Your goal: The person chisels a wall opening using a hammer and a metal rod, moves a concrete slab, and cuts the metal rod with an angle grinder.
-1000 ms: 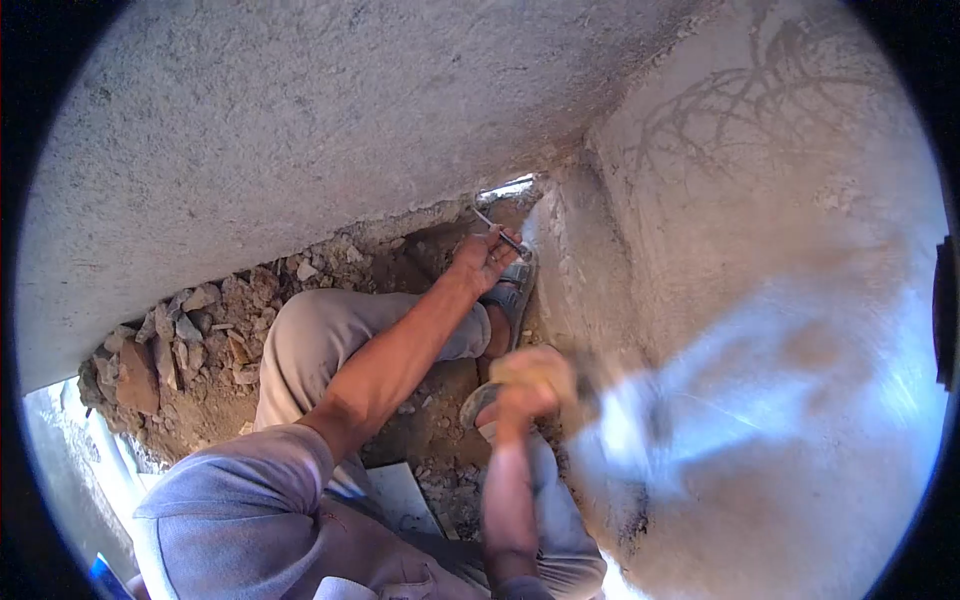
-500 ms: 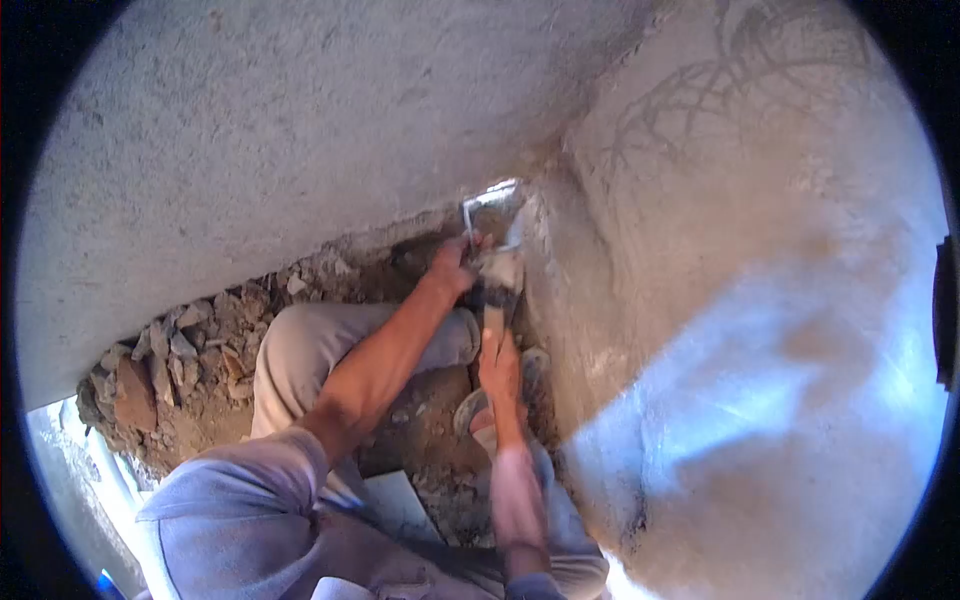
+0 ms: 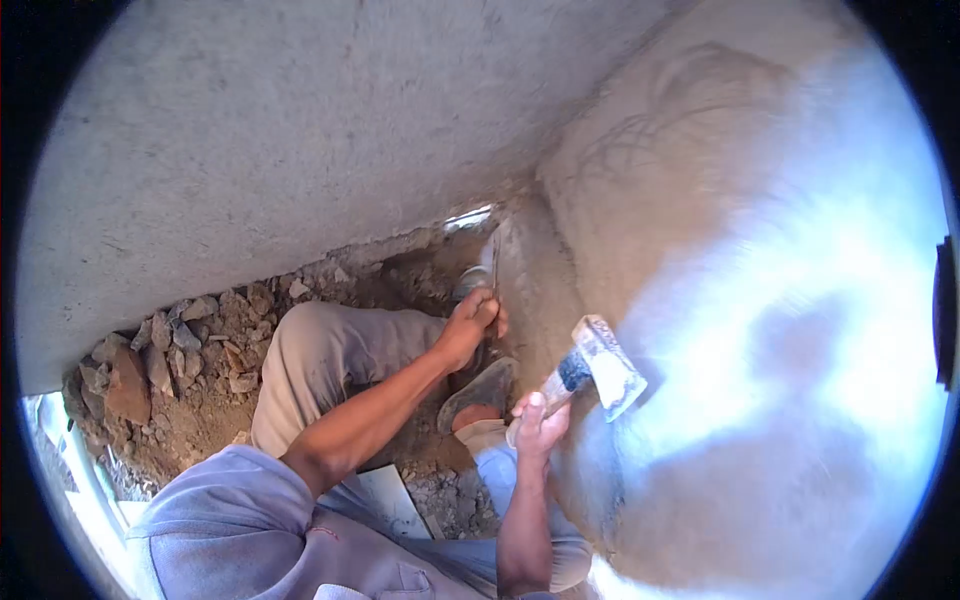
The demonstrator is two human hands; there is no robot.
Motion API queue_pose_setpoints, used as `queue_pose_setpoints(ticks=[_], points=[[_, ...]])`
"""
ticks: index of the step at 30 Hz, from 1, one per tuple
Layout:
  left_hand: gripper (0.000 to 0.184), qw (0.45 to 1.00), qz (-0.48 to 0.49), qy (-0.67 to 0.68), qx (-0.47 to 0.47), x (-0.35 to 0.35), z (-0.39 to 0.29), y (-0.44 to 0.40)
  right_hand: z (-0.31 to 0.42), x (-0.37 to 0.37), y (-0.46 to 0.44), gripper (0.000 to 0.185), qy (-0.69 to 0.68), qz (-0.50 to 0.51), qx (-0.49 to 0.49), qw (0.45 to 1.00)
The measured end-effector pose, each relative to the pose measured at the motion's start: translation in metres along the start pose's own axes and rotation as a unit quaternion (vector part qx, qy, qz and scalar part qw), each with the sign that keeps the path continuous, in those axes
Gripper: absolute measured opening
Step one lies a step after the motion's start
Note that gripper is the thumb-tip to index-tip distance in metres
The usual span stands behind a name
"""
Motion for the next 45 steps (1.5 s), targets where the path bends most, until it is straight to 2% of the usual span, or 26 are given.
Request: queue_pose_setpoints(ticks=[2,4,6,7,8,11,13,15,19,22,24,27,30,34,36,37,40,41,42,43,45], points=[[0.022,0.997,0.066,-0.016,0.021,0.011,-0.022,0.02,0.019,-0.004,0.013,0.038,0.073,-0.025,0.019,0.997],[0.023,0.981,0.151,-0.093,0.073,0.03,-0.055,0.047,0.053,-0.003,0.02,0.032,0.029,-0.045,-0.001,0.999],[0.023,0.975,0.183,-0.093,0.082,0.043,-0.082,0.074,0.097,0.002,0.028,0.032,-0.02,-0.058,-0.026,0.998],[0.024,0.97,0.206,-0.097,0.083,0.05,-0.095,0.086,0.12,0.005,0.032,0.024,-0.076,-0.056,0.001,0.996],[0.024,0.968,0.216,-0.093,0.087,0.056,-0.108,0.1,0.143,0.007,0.036,0.024,-0.075,-0.064,-0.008,0.995],[0.022,0.949,0.273,-0.123,0.102,0.071,-0.146,0.136,0.196,0.021,0.048,0.025,-0.09,0.013,-0.054,0.994],[0.02,0.92,0.302,-0.186,0.167,0.077,-0.172,0.155,0.219,0.028,0.064,0.025,-0.114,0.03,-0.074,0.99],[0.02,0.907,0.305,-0.215,0.192,0.077,-0.191,0.169,0.23,0.035,0.079,0.027,-0.164,0.059,-0.095,0.98],[0.019,0.88,0.296,-0.274,0.251,0.067,-0.22,0.191,0.242,0.044,0.105,0.035,-0.153,0.073,-0.106,0.98],[0.017,0.862,0.282,-0.318,0.278,0.057,-0.235,0.202,0.249,0.048,0.122,0.037,-0.157,0.099,-0.152,0.971],[0.015,0.85,0.276,-0.324,0.31,0.053,-0.249,0.213,0.257,0.052,0.134,0.038,-0.137,0.125,-0.215,0.959],[0.014,0.827,0.269,-0.348,0.351,0.045,-0.268,0.225,0.269,0.056,0.15,0.028,-0.14,0.15,-0.231,0.951],[0.014,0.799,0.269,-0.38,0.381,0.037,-0.286,0.24,0.278,0.061,0.168,0.027,-0.148,0.163,-0.239,0.946],[0.016,0.807,0.276,-0.39,0.347,0.024,-0.302,0.263,0.274,0.059,0.178,0.025,-0.132,0.155,-0.236,0.95],[0.021,0.841,0.293,-0.373,0.26,0.014,-0.298,0.272,0.265,0.056,0.181,0.025,-0.113,0.145,-0.197,0.963],[0.021,0.841,0.296,-0.374,0.254,0.011,-0.297,0.277,0.259,0.053,0.184,0.026,-0.117,0.146,-0.148,0.971],[0.03,0.85,0.295,-0.378,0.218,0.005,-0.283,0.291,0.247,0.042,0.191,0.025,-0.049,0.117,-0.122,0.984],[0.031,0.852,0.287,-0.376,0.223,0.004,-0.276,0.293,0.239,0.036,0.194,0.024,-0.075,0.108,-0.058,0.99],[0.032,0.853,0.282,-0.375,0.229,0.004,-0.272,0.298,0.234,0.03,0.197,0.024,-0.078,0.096,-0.048,0.991],[0.032,0.852,0.294,-0.375,0.218,0.004,-0.268,0.304,0.231,0.02,0.2,0.025,-0.022,0.06,-0.069,0.996],[0.031,0.899,0.288,-0.317,0.094,0.002,-0.254,0.307,0.222,-0.01,0.208,0.033,0.057,-0.015,-0.117,0.991]])
Point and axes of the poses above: each hand's wrist, its own y-axis away from the middle knuckle, its own x-axis out of the palm, z = x × y, the point moved 5 cm from there along -y, towards the middle knuckle, and after that the axes turned 12 degrees about x, right-handed, at the moved point
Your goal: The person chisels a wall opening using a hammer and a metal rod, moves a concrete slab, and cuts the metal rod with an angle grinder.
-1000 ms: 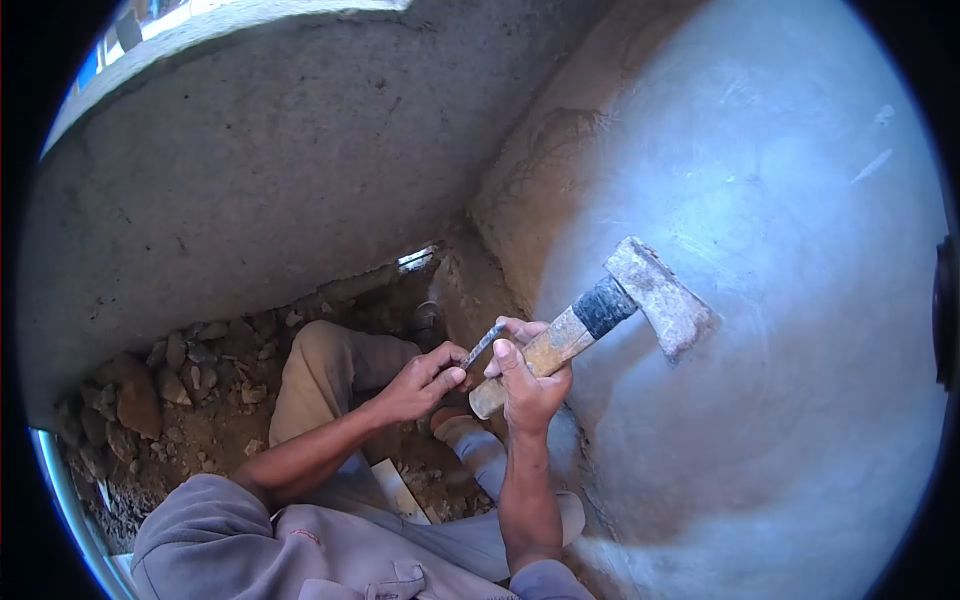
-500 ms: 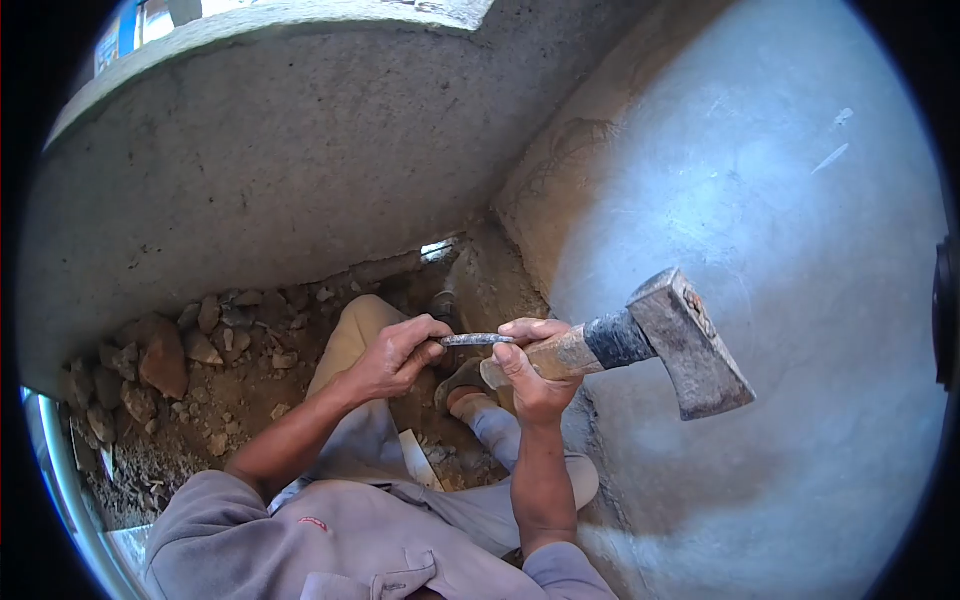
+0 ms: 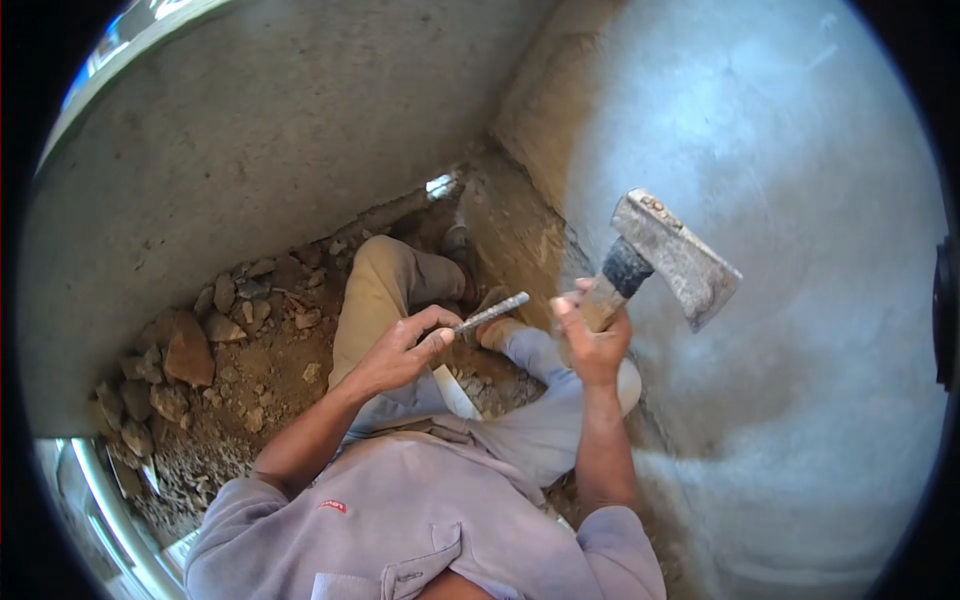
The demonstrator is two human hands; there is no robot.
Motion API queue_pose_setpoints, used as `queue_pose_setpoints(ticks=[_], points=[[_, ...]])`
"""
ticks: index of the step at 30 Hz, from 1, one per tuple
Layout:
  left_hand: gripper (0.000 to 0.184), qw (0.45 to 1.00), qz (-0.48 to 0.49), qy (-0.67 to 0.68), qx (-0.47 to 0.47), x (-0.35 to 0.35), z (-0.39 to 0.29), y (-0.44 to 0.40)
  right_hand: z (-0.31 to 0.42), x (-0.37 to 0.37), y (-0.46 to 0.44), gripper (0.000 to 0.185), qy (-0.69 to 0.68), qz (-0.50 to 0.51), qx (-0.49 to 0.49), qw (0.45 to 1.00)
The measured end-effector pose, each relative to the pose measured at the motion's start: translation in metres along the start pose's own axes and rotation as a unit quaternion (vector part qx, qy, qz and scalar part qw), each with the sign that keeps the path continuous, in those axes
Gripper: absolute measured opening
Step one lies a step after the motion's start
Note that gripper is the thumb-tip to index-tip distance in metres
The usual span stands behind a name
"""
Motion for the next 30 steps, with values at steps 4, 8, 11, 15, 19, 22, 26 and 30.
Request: queue_pose_setpoints(ticks=[4,8,11,15,19,22,26,30], points=[[0.027,0.996,0.009,0.065,-0.056,0.007,0.018,0.003,-0.004,-0.071,0.039,0.037,-0.01,-0.107,0.095,0.99],[0.025,0.983,0.025,0.146,-0.109,0.016,0.037,-0.001,-0.008,-0.133,0.098,0.033,0.052,-0.228,0.133,0.963],[0.027,0.965,0.034,0.222,-0.133,0.027,0.061,-0.005,-0.058,-0.176,0.156,0.035,0.204,-0.306,0.178,0.913],[0.029,0.956,0.072,0.236,-0.158,0.032,0.064,-0.011,-0.148,-0.179,0.261,0.039,0.33,-0.34,0.343,0.811],[0.031,0.95,0.074,0.26,-0.157,0.033,0.071,-0.014,-0.263,-0.173,0.426,0.039,0.308,-0.279,0.449,0.791],[0.031,0.945,0.076,0.278,-0.155,0.037,0.073,-0.016,-0.259,-0.146,0.489,0.058,0.382,-0.218,0.56,0.702],[0.031,0.946,0.094,0.271,-0.15,0.04,0.066,-0.021,-0.251,-0.114,0.519,0.063,0.359,-0.191,0.626,0.665],[0.031,0.944,0.098,0.278,-0.15,0.042,0.06,-0.026,-0.248,-0.097,0.522,0.065,0.286,-0.196,0.639,0.686]])
Point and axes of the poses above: each hand's wrist, its own y-axis away from the middle knuckle, its own x-axis out of the palm, z = x × y, the point moved 5 cm from there along -y, towards the middle knuckle, and after that the axes turned 12 degrees about x, right-handed, at the moved point
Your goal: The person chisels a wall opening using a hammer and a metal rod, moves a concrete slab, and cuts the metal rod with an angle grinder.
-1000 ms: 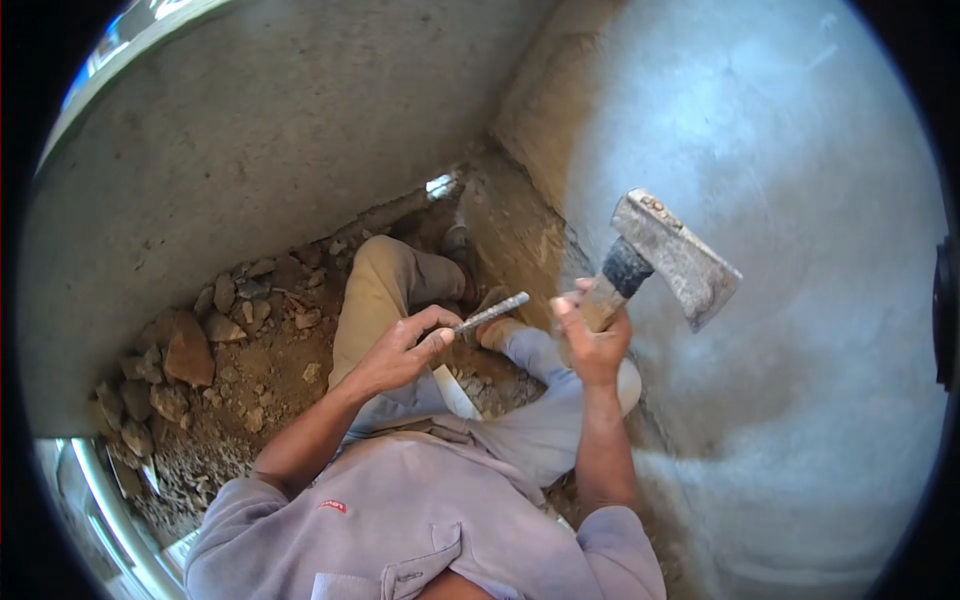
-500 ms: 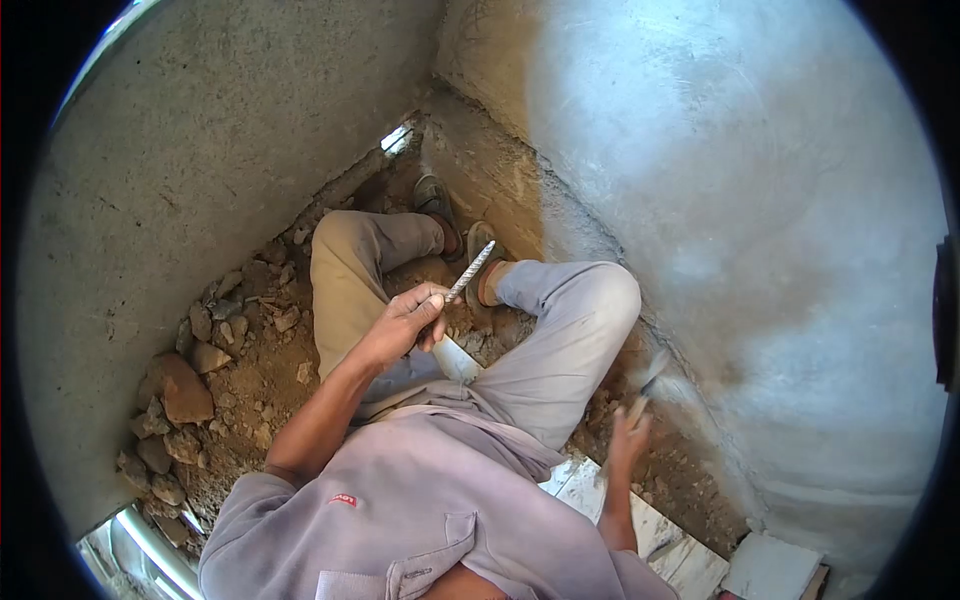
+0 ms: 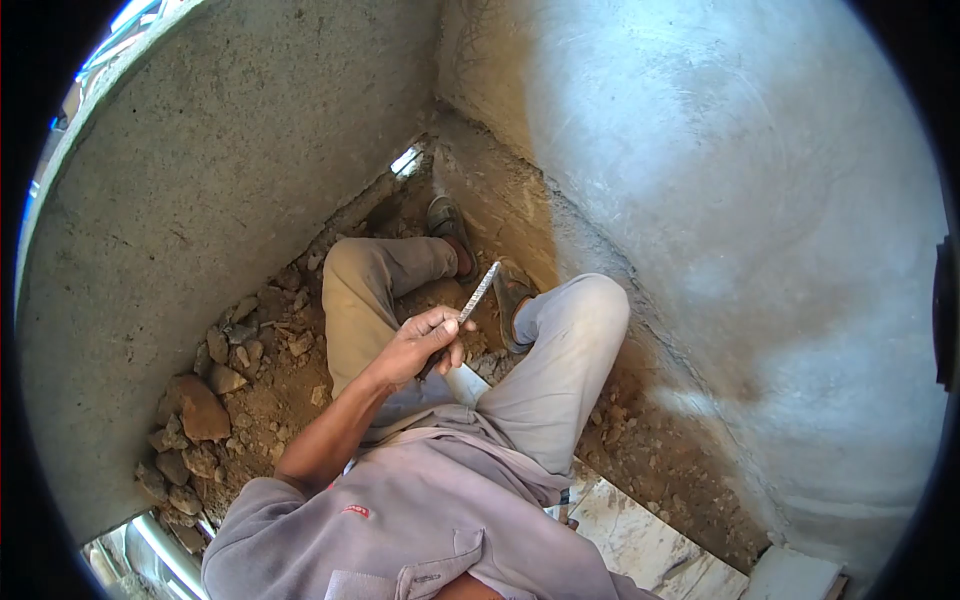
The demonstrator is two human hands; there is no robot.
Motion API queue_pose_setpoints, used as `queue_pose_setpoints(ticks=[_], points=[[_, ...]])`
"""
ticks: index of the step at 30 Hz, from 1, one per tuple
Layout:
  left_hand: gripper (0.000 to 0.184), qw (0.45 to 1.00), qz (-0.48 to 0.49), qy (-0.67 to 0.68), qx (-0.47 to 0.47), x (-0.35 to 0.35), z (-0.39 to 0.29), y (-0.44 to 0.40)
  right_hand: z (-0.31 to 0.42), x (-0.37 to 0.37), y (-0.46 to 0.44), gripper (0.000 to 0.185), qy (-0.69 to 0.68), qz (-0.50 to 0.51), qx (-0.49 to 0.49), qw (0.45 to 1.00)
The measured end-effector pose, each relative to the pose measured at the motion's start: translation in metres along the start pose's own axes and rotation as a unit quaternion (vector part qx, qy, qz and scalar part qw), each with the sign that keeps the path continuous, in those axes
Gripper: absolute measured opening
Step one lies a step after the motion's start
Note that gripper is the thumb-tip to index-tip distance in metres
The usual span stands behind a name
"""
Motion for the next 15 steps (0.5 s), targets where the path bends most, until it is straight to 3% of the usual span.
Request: queue_pose_setpoints(ticks=[9,12,14,15], points=[[0.024,0.995,-0.028,-0.049,0.086,-0.001,-0.012,0.005,0.002,0.006,-0.016,0.06,0.104,-0.034,-0.035,0.993],[0.022,0.991,-0.04,-0.078,0.101,-0.002,-0.02,0.011,0.023,0.002,-0.024,0.058,0.223,-0.247,-0.211,0.919],[0.028,0.989,-0.053,-0.103,0.094,-0.004,-0.022,0.015,0.068,-0.014,-0.04,0.057,0.135,-0.277,-0.32,0.896],[0.028,0.988,-0.056,-0.105,0.097,-0.003,-0.021,0.015,0.138,-0.04,-0.029,0.042,0.029,-0.206,-0.362,0.909]])
Point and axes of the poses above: each hand's wrist, its own y-axis away from the middle knuckle, its own x-axis out of the palm, z = x × y, the point moved 5 cm from there along -y, towards the middle knuckle, and after that the axes turned 12 degrees about x, right-handed, at the moved point
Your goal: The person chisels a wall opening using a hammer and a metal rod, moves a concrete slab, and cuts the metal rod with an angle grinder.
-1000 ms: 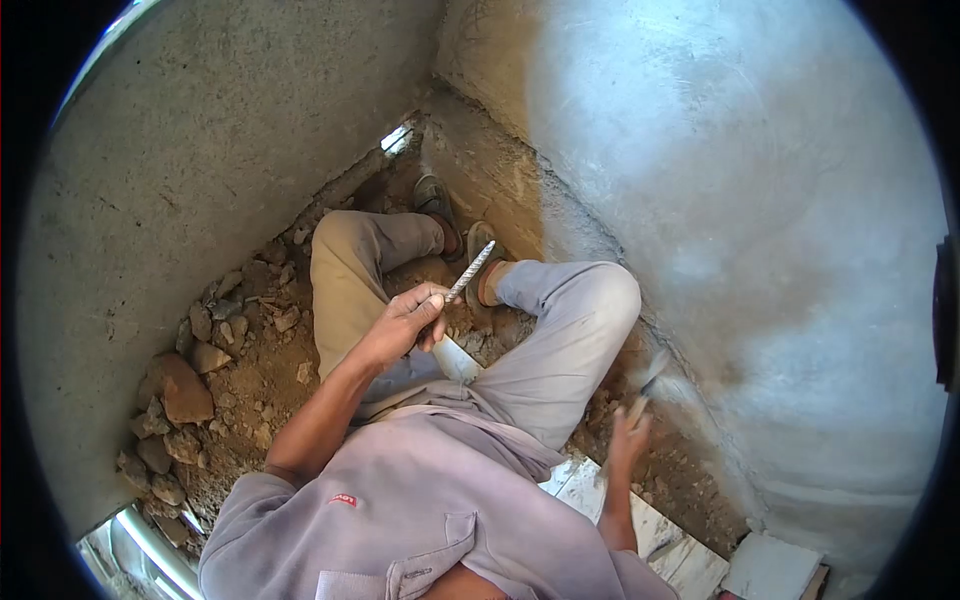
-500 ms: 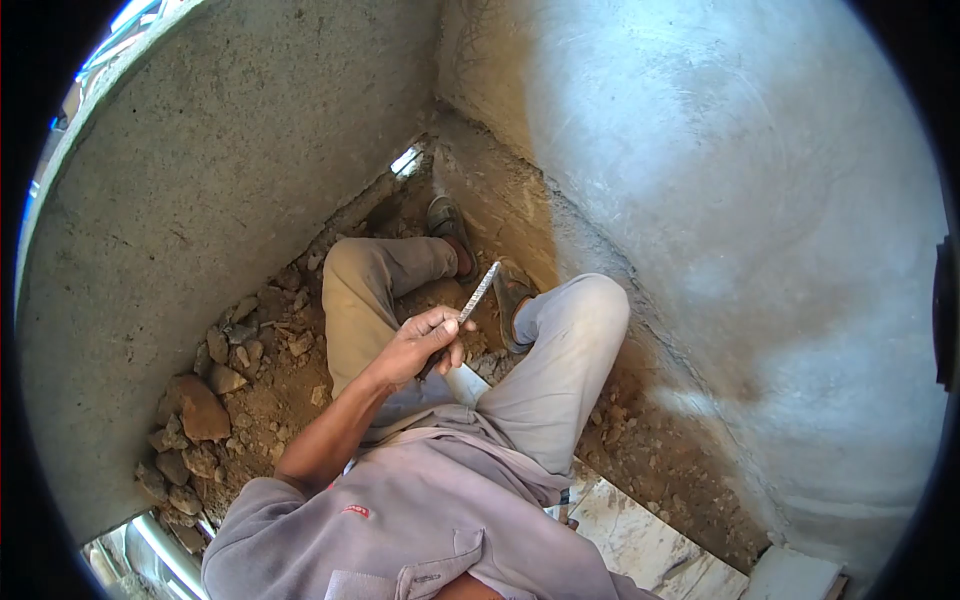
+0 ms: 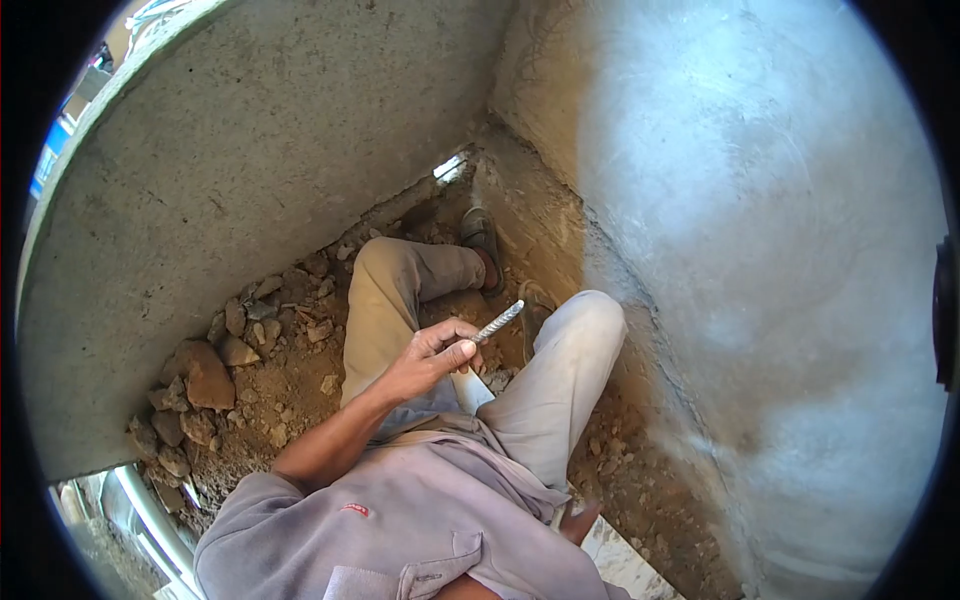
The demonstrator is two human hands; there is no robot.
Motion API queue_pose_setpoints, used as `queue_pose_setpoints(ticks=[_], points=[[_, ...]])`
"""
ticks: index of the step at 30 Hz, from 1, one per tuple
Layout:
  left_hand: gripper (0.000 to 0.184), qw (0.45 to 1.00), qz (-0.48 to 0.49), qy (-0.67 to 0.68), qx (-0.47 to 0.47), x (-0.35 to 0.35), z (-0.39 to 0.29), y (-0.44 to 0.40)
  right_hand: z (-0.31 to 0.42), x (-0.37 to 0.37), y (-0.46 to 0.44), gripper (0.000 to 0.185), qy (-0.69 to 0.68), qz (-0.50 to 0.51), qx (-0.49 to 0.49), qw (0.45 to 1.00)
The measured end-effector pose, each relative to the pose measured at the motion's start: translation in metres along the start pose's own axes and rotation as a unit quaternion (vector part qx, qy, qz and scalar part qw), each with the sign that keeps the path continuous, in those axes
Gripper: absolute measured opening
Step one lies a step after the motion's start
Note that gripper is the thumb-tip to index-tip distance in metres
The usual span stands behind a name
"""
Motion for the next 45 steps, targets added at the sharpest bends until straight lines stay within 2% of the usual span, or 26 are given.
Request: queue_pose_setpoints(ticks=[1,3,5,6,7,8,10,12,13,14,16,19,20,21,22,24,26,27,29,30,34,36,39,42,44,45], points=[[0.025,1.0,-0.001,0.019,0.0,0.002,0.001,0.0,0.055,-0.023,-0.048,0.029,-0.13,0.031,-0.013,0.991],[0.023,1.0,-0.014,0.009,0.0,0.006,-0.005,0.001,0.169,-0.064,-0.111,0.039,-0.308,0.072,-0.03,0.948],[0.022,1.0,-0.006,0.003,0.009,0.013,-0.012,0.0,0.289,-0.094,-0.127,0.039,-0.413,0.188,-0.156,0.877],[0.023,1.0,-0.009,-0.016,-0.001,0.017,-0.022,0.002,0.339,-0.099,-0.125,0.044,-0.438,0.203,-0.263,0.835],[0.024,0.999,-0.007,-0.038,-0.001,0.018,-0.023,0.003,0.387,-0.105,-0.115,0.045,-0.482,0.252,-0.321,0.776],[0.026,0.999,-0.01,-0.036,0.007,0.02,-0.027,0.005,0.42,-0.104,-0.106,0.045,-0.487,0.269,-0.35,0.754],[0.028,0.986,-0.085,-0.114,0.09,0.016,-0.045,0.013,0.473,-0.092,-0.084,0.037,-0.487,0.442,-0.334,0.675],[0.031,0.971,-0.195,-0.117,0.075,0.004,-0.062,0.03,0.51,-0.078,-0.068,0.025,-0.485,0.508,-0.326,0.633],[0.033,0.95,-0.225,-0.185,0.111,-0.01,-0.065,0.04,0.531,-0.086,-0.059,0.022,-0.478,0.494,-0.374,0.623],[0.033,0.924,-0.259,-0.25,0.126,-0.023,-0.069,0.059,0.551,-0.092,-0.053,0.023,-0.456,0.436,-0.462,0.623],[0.032,0.855,-0.347,-0.371,0.109,-0.052,-0.069,0.123,0.583,-0.112,-0.046,0.025,-0.435,0.484,-0.453,0.609],[0.029,0.702,-0.514,-0.49,-0.05,-0.077,-0.019,0.27,0.631,-0.146,-0.048,0.029,-0.426,0.369,-0.518,0.643],[0.027,0.634,-0.612,-0.463,-0.096,-0.075,-0.002,0.321,0.651,-0.151,-0.054,0.028,-0.46,0.304,-0.582,0.598],[0.026,0.562,-0.692,-0.432,-0.139,-0.066,0.018,0.37,0.668,-0.152,-0.07,0.026,-0.417,0.262,-0.581,0.648],[0.032,0.495,-0.699,-0.476,-0.2,-0.06,0.043,0.415,0.69,-0.165,-0.067,0.026,-0.395,0.146,-0.621,0.661],[0.051,0.433,-0.73,-0.436,-0.299,-0.045,0.069,0.461,0.729,-0.191,-0.051,0.026,-0.388,0.097,-0.68,0.614],[0.063,0.305,-0.786,-0.362,-0.397,-0.04,0.125,0.497,0.763,-0.209,-0.035,0.028,-0.355,0.021,-0.7,0.619],[0.074,0.29,-0.821,-0.233,-0.434,-0.039,0.133,0.496,0.781,-0.212,-0.031,0.029,-0.341,-0.024,-0.722,0.602],[0.081,0.281,-0.832,-0.191,-0.438,-0.044,0.167,0.505,0.811,-0.218,-0.021,0.031,-0.33,-0.08,-0.738,0.584],[0.088,0.27,-0.84,-0.15,-0.447,-0.046,0.19,0.51,0.826,-0.218,-0.018,0.032,-0.301,-0.085,-0.732,0.605],[0.089,0.259,-0.836,-0.128,-0.466,-0.06,0.211,0.515,0.856,-0.23,-0.008,0.037,-0.247,-0.095,-0.701,0.662],[0.09,0.253,-0.836,-0.123,-0.472,-0.059,0.213,0.519,0.868,-0.239,-0.005,0.035,-0.259,-0.09,-0.705,0.654],[0.09,0.248,-0.836,-0.118,-0.475,-0.066,0.215,0.522,0.894,-0.247,-0.005,0.032,-0.21,0.01,-0.716,0.665],[0.091,0.243,-0.832,-0.114,-0.485,-0.065,0.215,0.525,0.919,-0.246,0.0,0.028,-0.138,0.007,-0.689,0.711],[0.091,0.238,-0.833,-0.112,-0.487,-0.057,0.219,0.53,0.936,-0.233,-0.008,0.028,-0.198,-0.02,-0.722,0.663],[0.092,0.235,-0.833,-0.11,-0.489,-0.051,0.224,0.532,0.944,-0.228,-0.012,0.035,-0.169,0.004,-0.729,0.663]])
Point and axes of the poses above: each hand's wrist, its own y-axis away from the middle knuckle, its own x-axis out of the palm, z = x × y, the point moved 5 cm from there along -y, towards the middle knuckle, and after that the axes turned 12 degrees about x, right-handed, at the moved point
